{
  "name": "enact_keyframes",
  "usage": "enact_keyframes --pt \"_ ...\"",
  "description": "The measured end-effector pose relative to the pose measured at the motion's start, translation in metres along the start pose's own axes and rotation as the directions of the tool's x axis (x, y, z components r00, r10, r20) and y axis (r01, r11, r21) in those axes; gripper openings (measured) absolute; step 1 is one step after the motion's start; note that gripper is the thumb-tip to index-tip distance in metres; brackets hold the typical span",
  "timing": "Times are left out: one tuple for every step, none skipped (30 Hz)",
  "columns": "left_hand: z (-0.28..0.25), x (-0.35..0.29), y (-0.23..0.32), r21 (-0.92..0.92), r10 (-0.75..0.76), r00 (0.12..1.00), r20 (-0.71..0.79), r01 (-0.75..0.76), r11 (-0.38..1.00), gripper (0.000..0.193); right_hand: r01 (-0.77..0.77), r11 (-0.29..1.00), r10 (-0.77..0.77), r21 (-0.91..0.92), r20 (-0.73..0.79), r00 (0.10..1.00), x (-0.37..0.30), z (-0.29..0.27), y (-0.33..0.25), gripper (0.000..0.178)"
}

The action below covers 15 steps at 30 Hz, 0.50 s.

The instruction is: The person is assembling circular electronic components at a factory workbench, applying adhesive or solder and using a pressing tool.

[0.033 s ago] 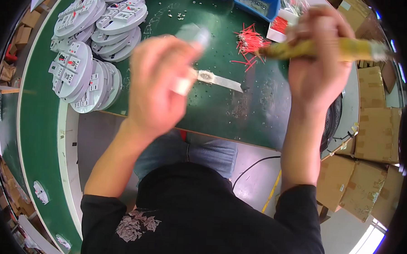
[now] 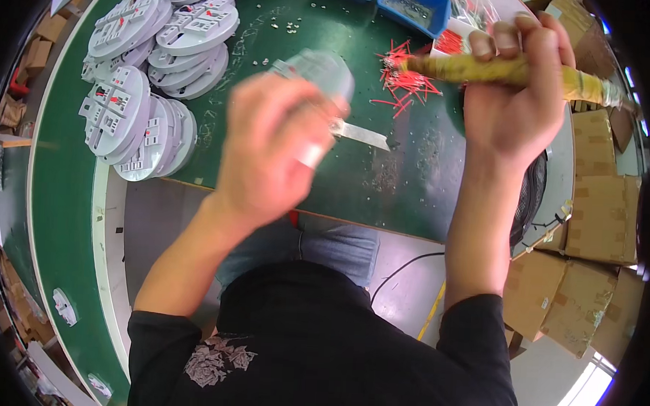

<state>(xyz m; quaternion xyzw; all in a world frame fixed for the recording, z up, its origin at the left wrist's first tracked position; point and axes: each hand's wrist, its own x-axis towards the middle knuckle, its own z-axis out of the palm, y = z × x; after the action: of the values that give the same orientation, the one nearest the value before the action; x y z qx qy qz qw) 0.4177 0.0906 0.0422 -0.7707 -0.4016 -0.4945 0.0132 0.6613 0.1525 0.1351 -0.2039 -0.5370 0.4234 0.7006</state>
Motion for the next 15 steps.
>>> enact_keyframes --pt "0.009 -0.01 0.007 -0.024 0.067 0.994 0.091 -0.065 0.998 0.035 0.047 0.977 -0.01 0.208 -0.173 0.985 0.007 0.011 0.007 0.011" --pt "0.015 -0.017 0.012 -0.054 0.134 0.974 0.181 -0.127 0.99 0.031 0.041 0.976 -0.005 0.213 -0.167 0.986 0.011 0.025 0.017 0.011" --pt "0.016 -0.021 0.013 -0.049 0.129 0.975 0.181 -0.122 0.991 0.031 0.054 0.977 0.0 0.205 -0.252 0.968 0.013 0.042 0.03 0.013" --pt "0.017 -0.026 0.015 -0.035 0.093 0.963 0.253 -0.087 0.996 0.028 0.062 0.979 0.007 0.196 -0.334 0.942 0.014 0.053 0.041 0.016" --pt "0.018 -0.03 0.016 -0.02 0.057 0.945 0.323 -0.053 0.998 0.025 0.053 0.978 0.016 0.2 -0.33 0.944 0.015 0.056 0.055 0.016" --pt "0.018 -0.033 0.017 -0.001 0.017 0.921 0.39 -0.018 1.0 0.022 -0.005 0.969 0.064 0.245 -0.233 0.97 0.015 0.056 0.071 0.016" --pt "0.016 -0.034 0.018 0.005 0.005 0.921 0.389 -0.008 1.0 0.022 -0.067 0.956 0.109 0.285 -0.133 0.985 0.014 0.058 0.084 0.016" --pt "0.013 -0.031 0.018 -0.039 -0.003 0.929 0.37 0.018 0.999 0.022 -0.077 0.954 0.117 0.29 -0.125 0.985 0.014 0.064 0.09 0.016" --pt "0.01 -0.027 0.017 -0.084 -0.01 0.937 0.35 0.043 0.996 0.022 -0.118 0.95 0.169 0.29 -0.156 0.973 0.014 0.071 0.097 0.016" --pt "0.007 -0.026 0.016 -0.13 -0.019 0.944 0.331 0.065 0.989 0.023 -0.159 0.944 0.219 0.29 -0.187 0.958 0.014 0.077 0.102 0.016" --pt "0.005 -0.026 0.013 -0.127 -0.026 0.944 0.33 0.071 0.989 0.023 -0.197 0.937 0.265 0.287 -0.221 0.939 0.013 0.082 0.106 0.016" --pt "0.002 -0.026 0.01 -0.151 -0.049 0.96 0.274 0.093 0.984 0.025 -0.202 0.936 0.27 0.288 -0.217 0.938 0.012 0.086 0.112 0.016" --pt "-0.001 -0.026 0.007 -0.177 -0.073 0.973 0.218 0.113 0.978 0.026 -0.214 0.928 0.28 0.305 -0.192 0.941 0.012 0.087 0.119 0.015" --pt "-0.003 -0.027 0.004 -0.204 -0.098 0.982 0.162 0.131 0.97 0.028 -0.225 0.92 0.289 0.321 -0.168 0.943 0.011 0.089 0.126 0.015" --pt "-0.005 -0.028 0.001 -0.203 -0.102 0.982 0.161 0.134 0.97 0.028 -0.236 0.912 0.297 0.337 -0.143 0.944 0.011 0.09 0.129 0.015"
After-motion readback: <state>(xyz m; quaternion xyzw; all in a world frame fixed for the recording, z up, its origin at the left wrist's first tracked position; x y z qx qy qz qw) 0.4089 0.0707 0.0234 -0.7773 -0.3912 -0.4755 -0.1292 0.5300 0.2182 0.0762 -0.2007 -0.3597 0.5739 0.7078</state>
